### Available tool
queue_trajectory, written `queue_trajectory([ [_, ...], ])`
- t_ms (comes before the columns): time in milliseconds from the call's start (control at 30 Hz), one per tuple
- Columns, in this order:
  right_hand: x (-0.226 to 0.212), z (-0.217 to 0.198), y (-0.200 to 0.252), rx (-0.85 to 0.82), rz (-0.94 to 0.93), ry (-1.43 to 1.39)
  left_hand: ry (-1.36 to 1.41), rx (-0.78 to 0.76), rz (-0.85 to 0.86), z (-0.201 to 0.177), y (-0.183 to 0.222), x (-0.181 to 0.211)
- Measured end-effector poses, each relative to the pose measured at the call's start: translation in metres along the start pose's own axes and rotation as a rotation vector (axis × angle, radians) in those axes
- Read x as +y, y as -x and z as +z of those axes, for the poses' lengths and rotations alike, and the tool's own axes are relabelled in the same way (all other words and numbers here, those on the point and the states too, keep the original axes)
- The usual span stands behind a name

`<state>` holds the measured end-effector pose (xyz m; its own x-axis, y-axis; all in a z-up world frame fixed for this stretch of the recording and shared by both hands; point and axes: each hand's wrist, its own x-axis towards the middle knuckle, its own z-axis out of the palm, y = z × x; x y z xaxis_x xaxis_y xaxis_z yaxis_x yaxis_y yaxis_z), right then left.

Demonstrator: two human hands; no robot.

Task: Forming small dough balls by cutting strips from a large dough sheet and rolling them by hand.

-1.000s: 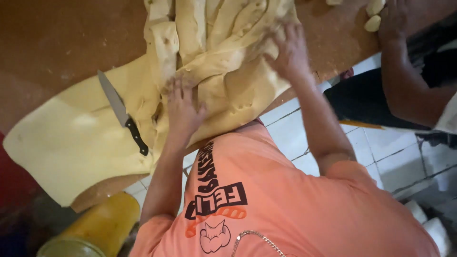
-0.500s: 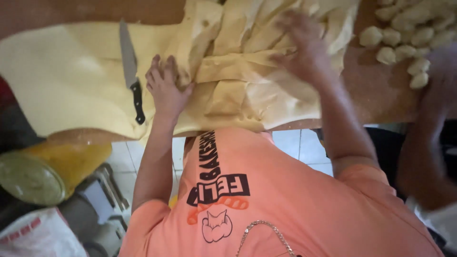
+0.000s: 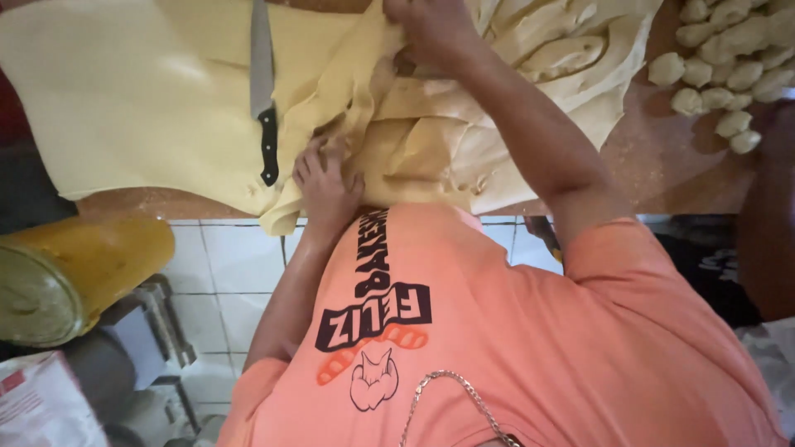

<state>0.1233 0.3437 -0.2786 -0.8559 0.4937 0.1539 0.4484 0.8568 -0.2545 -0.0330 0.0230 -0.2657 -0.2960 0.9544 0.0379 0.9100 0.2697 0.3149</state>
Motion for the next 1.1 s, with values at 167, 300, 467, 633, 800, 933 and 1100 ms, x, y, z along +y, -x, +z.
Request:
queue_trajectory([
  [167,-0.108,-0.073,0.065,-0.173,-0.053,0.03,0.294,0.113,0.094,-0.018,-0.029,0.003],
  [300,-0.192,-0.167,0.095,0.323,-0.489,-0.539,0.631,0.181,0.284,-0.001,-0.056,0.01],
  [467,-0.147,-0.197,0.125,0.272,-0.172,-0.548,1.113,-0.167,0.346,-0.077,-0.075,0.018],
  [633,-0.097,-0.19,0.151,0.049,0.682,-0.233,0.764,-0.229,0.294,-0.086,-0.056,-0.052],
  [800,-0.115,-0.116,0.181,-0.042,0.6,-0.082,0.065,-0.152,0.15,-0.056,0.034,-0.113],
  [933,-0.141,-0.061,0.199,0.127,0.643,-0.014,-0.054,-0.097,0.128,-0.03,0.065,-0.123],
  [1100,-0.116,-0.026,0.225,0.148,0.679,0.062,-0.023,-0.396,0.212,-0.037,0.03,-0.128],
])
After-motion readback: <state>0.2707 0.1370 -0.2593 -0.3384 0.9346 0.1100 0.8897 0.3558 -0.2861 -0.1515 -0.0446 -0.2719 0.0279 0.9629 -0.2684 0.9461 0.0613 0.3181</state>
